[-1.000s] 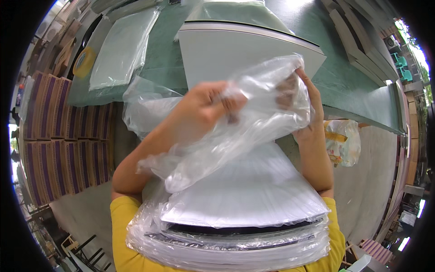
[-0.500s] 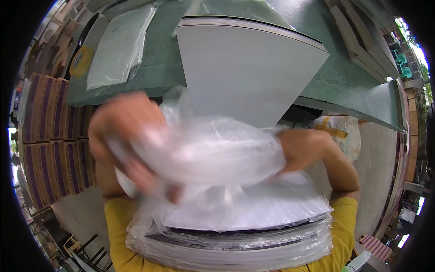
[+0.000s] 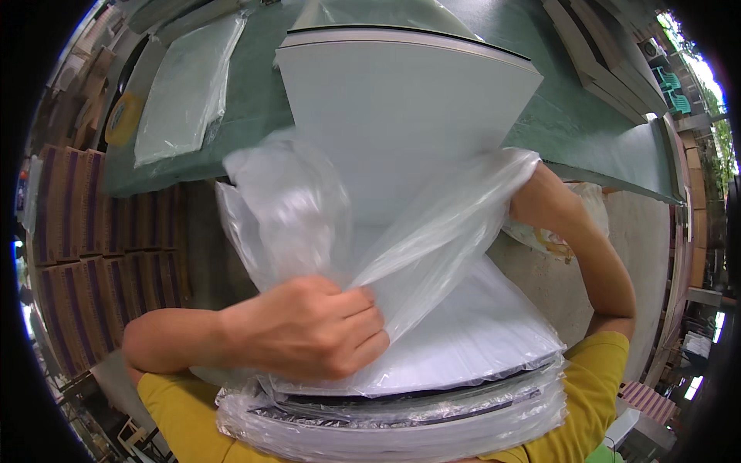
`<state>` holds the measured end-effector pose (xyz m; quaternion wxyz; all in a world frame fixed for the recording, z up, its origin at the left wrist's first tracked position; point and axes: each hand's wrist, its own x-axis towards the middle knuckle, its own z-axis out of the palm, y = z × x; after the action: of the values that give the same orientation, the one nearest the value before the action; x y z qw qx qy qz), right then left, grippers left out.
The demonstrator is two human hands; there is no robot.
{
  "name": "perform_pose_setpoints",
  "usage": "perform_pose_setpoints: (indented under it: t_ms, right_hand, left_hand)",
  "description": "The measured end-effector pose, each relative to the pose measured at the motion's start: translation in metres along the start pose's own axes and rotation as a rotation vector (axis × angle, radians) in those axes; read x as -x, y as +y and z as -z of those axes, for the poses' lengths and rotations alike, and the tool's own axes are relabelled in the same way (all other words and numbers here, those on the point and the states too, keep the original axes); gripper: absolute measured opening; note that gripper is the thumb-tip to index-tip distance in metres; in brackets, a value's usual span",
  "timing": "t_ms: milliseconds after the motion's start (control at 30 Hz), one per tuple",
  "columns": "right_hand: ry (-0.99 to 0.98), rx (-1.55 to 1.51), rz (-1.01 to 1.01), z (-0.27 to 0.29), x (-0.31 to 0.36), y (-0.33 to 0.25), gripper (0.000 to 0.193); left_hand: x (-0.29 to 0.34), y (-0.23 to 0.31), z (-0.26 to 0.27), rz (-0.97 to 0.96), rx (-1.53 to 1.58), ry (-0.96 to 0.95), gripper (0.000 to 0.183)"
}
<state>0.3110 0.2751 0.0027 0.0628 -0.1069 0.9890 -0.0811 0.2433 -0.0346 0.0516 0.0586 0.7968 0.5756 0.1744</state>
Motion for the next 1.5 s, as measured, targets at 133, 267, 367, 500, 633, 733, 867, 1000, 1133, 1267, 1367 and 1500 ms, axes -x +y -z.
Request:
perform_pose_setpoints:
  t_ms: [133, 267, 367, 500, 633, 733, 867, 1000, 1133, 1267, 1367, 1500]
  right_hand:
    - [-0.233, 0.549, 0.108, -0.011, 0.001, -0.028, 0.021]
    - [-0.283, 0.067, 0.071, 0.028, -0.003, -0.059, 0.023]
    - [0.394, -0.596, -0.664, 0.063, -0.009, -0.027, 0.027]
    - [0.841, -0.317, -0.286, 0.042, -0.015, -0.014, 0.048]
    - [0.932, -0.058, -0.094, 0.033, -0.036, -0.028, 0.065]
    - [0.913, -0.103, -0.201, 0.033, -0.032, -0.013, 0.076]
    - [0.806, -0.130, -0.124, 0.033, 0.001, 0.013, 0.074]
    - [0.646, -1.003, -0.172, 0.045, 0.041, 0.025, 0.060]
    - [0.092, -1.535, -0.059, -0.018, 0.033, 0.053, 0.042]
    - [-0.333, -1.485, -0.603, -0.143, 0.021, 0.055, 0.021]
    - [0.173, -0.452, -0.280, -0.273, 0.037, 0.076, 0.019]
    - [0.307, -0.519, -1.022, -0.273, 0.007, 0.022, 0.019]
  left_hand:
    - [0.022, -0.038, -0.023, 0.660, -0.170, -0.100, 0.004]
    - [0.065, -0.065, -0.061, 0.755, -0.201, -0.262, 0.016]
    - [0.052, -0.048, -0.035, 0.623, 0.394, -0.133, 0.015]
    - [0.074, -0.075, 0.017, 1.135, 0.682, 1.021, 0.009]
    - [0.082, -0.140, 0.014, 0.945, -0.612, 0.937, 0.044]
    - [0.030, -0.118, 0.014, 0.859, -0.532, 0.677, 0.054]
    - [0.032, -0.109, 0.017, 0.743, -0.515, 0.656, 0.054]
    - [0.056, -0.112, 0.024, 0.460, 0.281, 0.817, 0.047]
    - [0.081, -0.091, -0.014, 0.530, 1.635, 0.692, 0.051]
    - [0.112, -0.113, -0.115, 0.979, 1.442, 0.272, 0.031]
    - [0.122, -0.120, -0.201, 0.985, 1.081, 0.233, 0.027]
    - [0.118, -0.126, -0.247, 1.395, 1.422, 0.455, 0.028]
